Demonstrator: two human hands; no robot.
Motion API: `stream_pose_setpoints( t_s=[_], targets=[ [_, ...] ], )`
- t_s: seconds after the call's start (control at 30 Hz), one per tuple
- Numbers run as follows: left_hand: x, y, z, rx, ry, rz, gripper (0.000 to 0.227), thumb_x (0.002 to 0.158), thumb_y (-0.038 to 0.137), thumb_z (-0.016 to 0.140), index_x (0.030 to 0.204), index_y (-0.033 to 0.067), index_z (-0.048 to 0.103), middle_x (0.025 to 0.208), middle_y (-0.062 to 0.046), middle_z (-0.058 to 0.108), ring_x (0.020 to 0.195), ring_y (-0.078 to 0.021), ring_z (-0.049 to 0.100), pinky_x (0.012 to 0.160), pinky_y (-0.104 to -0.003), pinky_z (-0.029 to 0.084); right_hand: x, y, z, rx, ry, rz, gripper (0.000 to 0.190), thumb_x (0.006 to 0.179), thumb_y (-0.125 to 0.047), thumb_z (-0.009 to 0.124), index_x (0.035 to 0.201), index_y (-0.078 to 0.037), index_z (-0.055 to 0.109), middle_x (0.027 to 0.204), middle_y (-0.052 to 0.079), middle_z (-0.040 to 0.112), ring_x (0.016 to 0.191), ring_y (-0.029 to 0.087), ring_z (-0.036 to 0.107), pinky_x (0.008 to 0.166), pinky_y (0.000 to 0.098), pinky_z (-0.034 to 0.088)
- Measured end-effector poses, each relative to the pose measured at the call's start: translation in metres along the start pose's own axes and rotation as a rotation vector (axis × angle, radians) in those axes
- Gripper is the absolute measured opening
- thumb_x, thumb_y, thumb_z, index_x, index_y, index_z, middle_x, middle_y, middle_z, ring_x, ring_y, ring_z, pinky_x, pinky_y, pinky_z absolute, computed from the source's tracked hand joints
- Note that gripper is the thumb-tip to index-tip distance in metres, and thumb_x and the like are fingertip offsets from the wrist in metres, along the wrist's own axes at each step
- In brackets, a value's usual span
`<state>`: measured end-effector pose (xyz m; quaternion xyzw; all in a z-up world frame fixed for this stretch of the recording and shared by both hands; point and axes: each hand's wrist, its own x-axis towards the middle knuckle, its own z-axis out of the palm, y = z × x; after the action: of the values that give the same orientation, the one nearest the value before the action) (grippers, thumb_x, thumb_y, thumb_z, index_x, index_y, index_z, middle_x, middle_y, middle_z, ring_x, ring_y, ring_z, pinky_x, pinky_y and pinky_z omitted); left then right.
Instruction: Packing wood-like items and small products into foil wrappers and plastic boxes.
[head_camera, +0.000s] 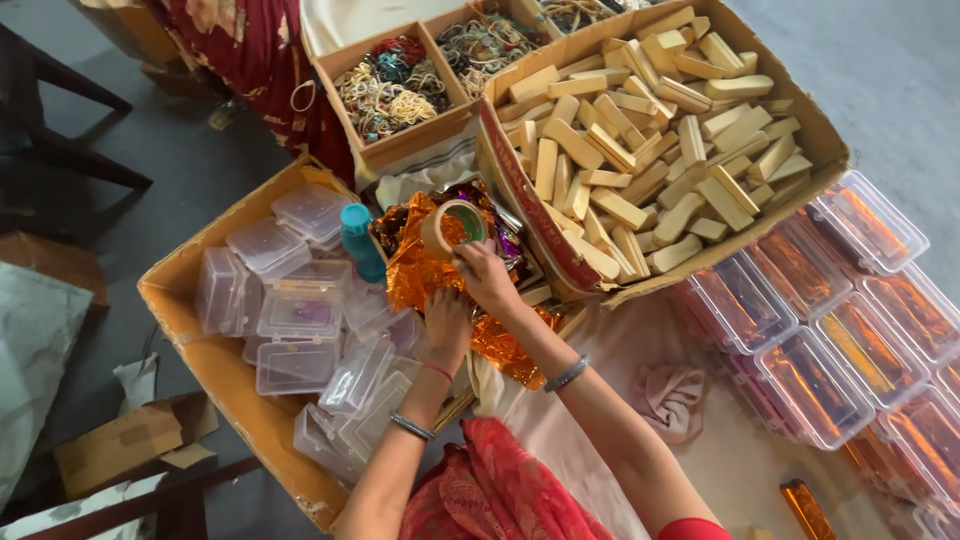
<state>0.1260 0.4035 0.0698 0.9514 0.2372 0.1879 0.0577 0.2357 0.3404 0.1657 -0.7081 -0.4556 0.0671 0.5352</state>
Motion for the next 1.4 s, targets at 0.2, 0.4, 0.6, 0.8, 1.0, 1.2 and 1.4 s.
stream_pose_setpoints(
  t_s=[0.2,0.4,0.6,0.8,1.0,1.2,1.4],
  targets=[
    [-0.014,-0.009,0.024,-0.099,-0.010,0.000,0.011,0.083,0.013,0.063,0.087,0.0085,0.072,0.092,-0.008,0.070,0.099,-0.0293,0.063,0.086,-0.047,0.047,0.003,0.038,0.048,-0.514,-0.338,0.116,0.019,0.099,-0.016,0.055,0.104,-0.009,0.072,0.111,0.011,0.069,0.089,0.035,0.071,0.076,0.0483,0.053],
    [-0.036,0.010,-0.068,-0.368,0.099,-0.025,0.007,0.084,0.005,0.066,0.090,0.0037,0.070,0.097,-0.014,0.071,0.095,-0.0349,0.065,0.087,-0.047,0.051,-0.001,0.058,0.056,-0.766,-0.486,0.229,0.025,0.100,-0.023,0.051,0.108,-0.014,0.073,0.119,0.008,0.067,0.095,0.034,0.070,0.080,0.0539,0.052],
    [-0.056,0.010,-0.136,-0.403,0.356,0.034,0.020,0.093,0.011,0.060,0.110,0.0013,0.068,0.108,-0.015,0.073,0.097,-0.0310,0.068,0.086,-0.042,0.055,0.009,0.032,0.039,-0.541,-0.429,0.351,0.036,0.105,-0.032,0.050,0.131,-0.014,0.064,0.134,0.008,0.064,0.109,0.030,0.065,0.089,0.0542,0.048],
    [-0.087,-0.023,-0.154,-0.956,0.225,-0.465,0.021,0.100,0.019,0.060,0.095,0.0015,0.070,0.069,-0.003,0.063,0.058,-0.0123,0.051,0.052,-0.032,0.039,-0.010,0.052,-0.018,-0.024,-0.071,0.202,0.030,0.102,-0.018,0.062,0.130,-0.010,0.069,0.137,0.014,0.068,0.110,0.023,0.071,0.092,0.0364,0.060],
    [-0.102,-0.033,-0.111,-1.116,-0.236,-0.452,0.028,0.099,0.022,0.060,0.086,0.0004,0.074,0.062,-0.008,0.059,0.054,-0.0162,0.052,0.050,-0.036,0.039,-0.082,0.022,-0.058,-0.084,0.034,0.580,0.034,0.098,-0.024,0.068,0.129,-0.011,0.069,0.111,0.016,0.076,0.090,0.027,0.076,0.077,0.0357,0.058],
    [-0.120,0.076,-0.177,-0.914,-0.057,0.342,0.020,0.098,0.016,0.062,0.113,0.0021,0.066,0.108,-0.020,0.072,0.097,-0.0376,0.070,0.083,-0.045,0.056,-0.173,0.008,-0.070,-0.054,0.131,0.424,0.029,0.098,-0.023,0.068,0.121,-0.006,0.073,0.111,0.012,0.076,0.095,0.021,0.070,0.079,0.0331,0.054],
    [-0.151,0.144,-0.178,-1.110,-0.660,0.221,0.024,0.096,0.015,0.065,0.113,-0.0021,0.069,0.092,-0.018,0.071,0.078,-0.0279,0.069,0.073,-0.039,0.055,-0.317,0.026,-0.115,0.578,0.488,0.757,0.036,0.103,-0.031,0.056,0.128,-0.008,0.069,0.120,0.006,0.074,0.109,0.017,0.066,0.087,0.0360,0.057]
  ],
)
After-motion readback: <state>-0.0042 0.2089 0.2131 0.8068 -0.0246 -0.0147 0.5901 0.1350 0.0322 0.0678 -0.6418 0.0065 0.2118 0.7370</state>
